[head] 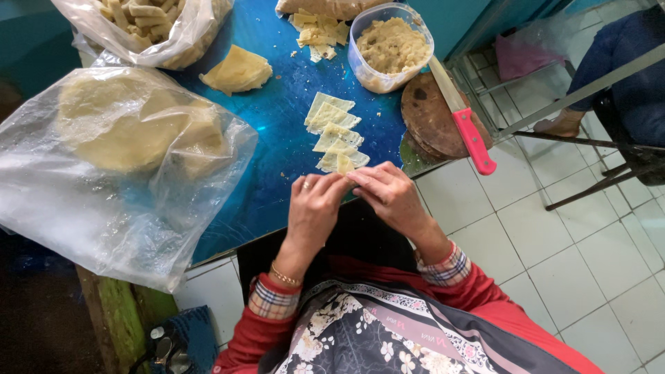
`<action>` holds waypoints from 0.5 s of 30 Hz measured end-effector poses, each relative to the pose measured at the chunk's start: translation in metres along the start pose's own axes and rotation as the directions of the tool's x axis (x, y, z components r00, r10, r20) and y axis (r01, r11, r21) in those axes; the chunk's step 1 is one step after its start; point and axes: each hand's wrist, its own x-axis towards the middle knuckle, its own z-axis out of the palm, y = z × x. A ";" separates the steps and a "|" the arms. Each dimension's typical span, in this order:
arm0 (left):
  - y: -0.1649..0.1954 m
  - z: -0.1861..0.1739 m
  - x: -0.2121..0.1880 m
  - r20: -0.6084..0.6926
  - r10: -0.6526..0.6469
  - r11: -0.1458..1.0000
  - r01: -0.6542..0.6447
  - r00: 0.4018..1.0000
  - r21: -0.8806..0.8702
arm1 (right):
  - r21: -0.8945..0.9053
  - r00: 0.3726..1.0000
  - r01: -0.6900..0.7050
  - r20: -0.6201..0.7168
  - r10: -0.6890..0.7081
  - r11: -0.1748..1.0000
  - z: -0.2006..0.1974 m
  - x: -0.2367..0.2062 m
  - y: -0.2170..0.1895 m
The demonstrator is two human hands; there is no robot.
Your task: The person sits at a blue table and assembles filled pastries. They spoon filling from a plastic bag onto square dough wrappers, then fold and pinch the wrappers closed by hand, setting the folded pastries aside as they work through the stack of wrappers.
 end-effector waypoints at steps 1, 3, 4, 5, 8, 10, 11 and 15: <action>-0.004 -0.001 0.002 0.021 0.002 0.999 -0.001 1.000 -0.035 | 0.013 1.000 0.006 0.018 -0.006 1.000 0.000 0.001 0.002; -0.006 -0.003 0.006 0.044 0.007 0.998 -0.005 0.999 -0.064 | 0.026 0.999 0.010 0.031 -0.011 1.000 0.002 0.003 0.004; -0.007 -0.001 0.008 0.042 0.013 0.998 -0.011 0.999 -0.057 | 0.023 1.000 0.012 0.023 -0.013 1.000 0.004 0.005 0.007; -0.008 -0.002 0.009 0.044 0.016 0.999 -0.014 0.999 -0.047 | 0.024 1.000 0.012 0.016 -0.013 1.000 0.006 0.008 0.008; -0.009 0.003 0.015 -0.007 -0.060 0.993 0.059 0.998 -0.101 | 0.060 0.998 0.014 -0.059 -0.011 0.998 0.013 0.018 0.012; -0.008 0.003 0.016 -0.027 -0.101 0.984 0.096 0.994 -0.149 | 0.059 0.998 -0.039 -0.048 0.042 0.997 0.013 0.022 0.011; -0.008 0.002 0.016 -0.037 -0.121 0.979 0.113 0.992 -0.173 | 0.059 0.997 -0.066 -0.044 0.068 0.996 0.012 0.023 0.009; 0.002 -0.001 0.009 -0.029 -0.152 0.969 0.143 0.988 -0.200 | 0.080 0.991 -0.133 0.027 0.131 0.988 -0.001 0.017 -0.001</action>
